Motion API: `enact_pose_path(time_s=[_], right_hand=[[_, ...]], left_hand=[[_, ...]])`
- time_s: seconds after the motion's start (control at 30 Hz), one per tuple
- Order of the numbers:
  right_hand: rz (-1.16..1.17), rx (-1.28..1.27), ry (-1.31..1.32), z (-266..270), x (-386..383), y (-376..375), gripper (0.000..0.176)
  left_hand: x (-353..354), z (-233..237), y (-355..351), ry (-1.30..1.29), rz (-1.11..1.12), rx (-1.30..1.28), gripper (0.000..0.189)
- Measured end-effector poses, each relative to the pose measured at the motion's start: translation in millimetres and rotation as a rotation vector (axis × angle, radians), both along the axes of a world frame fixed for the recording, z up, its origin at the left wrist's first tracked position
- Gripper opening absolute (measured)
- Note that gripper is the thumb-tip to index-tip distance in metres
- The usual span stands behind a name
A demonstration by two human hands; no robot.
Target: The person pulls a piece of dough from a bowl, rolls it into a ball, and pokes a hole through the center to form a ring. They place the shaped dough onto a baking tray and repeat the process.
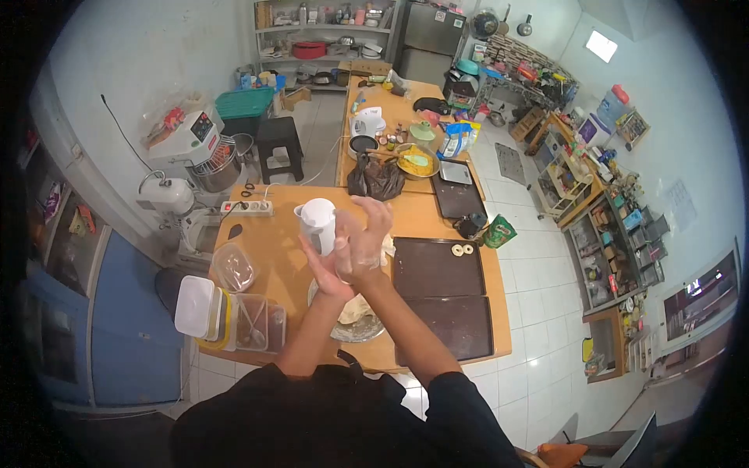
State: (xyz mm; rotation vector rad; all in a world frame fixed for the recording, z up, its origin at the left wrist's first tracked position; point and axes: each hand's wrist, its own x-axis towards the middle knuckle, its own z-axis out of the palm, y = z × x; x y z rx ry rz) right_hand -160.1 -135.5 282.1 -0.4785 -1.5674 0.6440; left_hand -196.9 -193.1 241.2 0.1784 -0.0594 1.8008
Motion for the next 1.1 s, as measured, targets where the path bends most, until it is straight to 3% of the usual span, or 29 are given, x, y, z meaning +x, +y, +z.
enact_pose_path(time_s=[0.07, 0.1, 0.17, 0.2, 0.23, 0.27, 0.3, 0.33, 0.4, 0.43, 0.53, 0.57, 0.6, 0.67, 0.7, 0.73, 0.8, 0.83, 0.9, 1.0, 1.1], right_hand=[[-0.068, 0.452, -0.291, 3.9, 13.1, 4.6, 0.052], [-0.051, 0.45, -0.279, -1.4, 12.2, 5.4, 0.053], [-0.009, 0.493, -0.326, 1.1, 14.8, 5.2, 0.052], [0.031, 0.537, -0.367, 2.6, 15.3, 5.9, 0.052], [0.032, 0.533, -0.365, -2.6, 12.8, 11.2, 0.052], [0.24, 0.165, -0.33, -9.7, 8.3, 18.9, 0.049], [0.442, -0.203, -0.285, -16.2, 5.0, 25.8, 0.046], [0.444, -0.204, -0.284, -14.8, 3.1, 27.1, 0.046], [0.083, 0.266, -0.403, -14.1, 3.7, 22.5, 0.042], [0.014, 0.39, -0.391, -11.1, 3.7, 21.7, 0.042], [0.101, 0.344, -0.405, -8.4, 7.1, 15.8, 0.041], [0.242, 0.244, -0.403, -23.0, 2.1, 29.0, 0.039], [0.242, 0.237, -0.403, -40.9, 2.0, 33.3, 0.039], [0.169, 0.302, -0.492, -33.3, -3.3, 30.2, 0.036], [0.133, 0.149, -0.49, -24.0, 1.9, 14.9, 0.035], [0.128, 0.15, -0.489, -14.5, 4.4, 9.4, 0.035], [-0.1, 0.263, -0.317, -5.9, 6.7, 6.2, 0.035], [-0.021, 0.128, -0.219, -11.5, 4.4, 10.1, 0.035], [-0.025, 0.118, -0.22, -19.0, 11.7, 16.9, 0.036], [-0.045, 0.231, -0.244, -13.2, 16.5, 13.8, 0.041], [0.001, 0.417, -0.336, -22.7, 28.0, 6.1, 0.059]], left_hand=[[1.7, -3.8, -0.5, 0.074, 0.08, 0.004, 0.095], [-0.8, -10.7, 2.4, 0.075, 0.077, 0.002, 0.095], [-5.3, -25.7, 7.5, -0.395, -0.218, 0.386, 0.098], [-5.2, -33.7, 7.2, -0.396, -0.215, 0.382, 0.098], [-5.7, -36.1, 5.4, -0.174, -0.173, 0.15, 0.098], [-5.9, -29.3, 1.7, 0.05, -0.131, -0.083, 0.099], [0.1, -20.9, 0.7, -0.025, -0.121, -0.251, 0.105], [5.4, -11.0, 1.9, -0.025, -0.12, -0.252, 0.105], [14.0, -2.2, 0.3, 0.134, 0.057, -0.368, 0.097], [10.7, -5.4, -0.9, 0.182, 0.008, -0.273, 0.094], [9.3, -12.3, -5.1, 0.1, -0.06, -0.312, 0.094], [2.8, -24.0, -0.9, 0.07, -0.134, -0.215, 0.095], [3.8, -36.2, -0.3, 0.069, -0.135, -0.222, 0.095], [7.5, -25.0, 5.0, 0.148, -0.052, -0.302, 0.107], [22.3, -15.1, 10.0, 0.197, 0.215, -0.355, 0.098], [21.8, -15.2, 10.4, 0.2, 0.211, -0.353, 0.098], [19.1, -16.4, 10.0, 0.232, 0.228, -0.283, 0.087], [13.3, -16.1, 10.6, 0.144, 0.139, -0.237, 0.086], [6.7, -15.2, 4.4, 0.046, 0.056, -0.245, 0.09], [0.5, -14.7, 6.3, -0.013, 0.01, -0.221, 0.092], [10.7, -6.6, -0.2, 0.138, 0.161, -0.134, 0.088]])
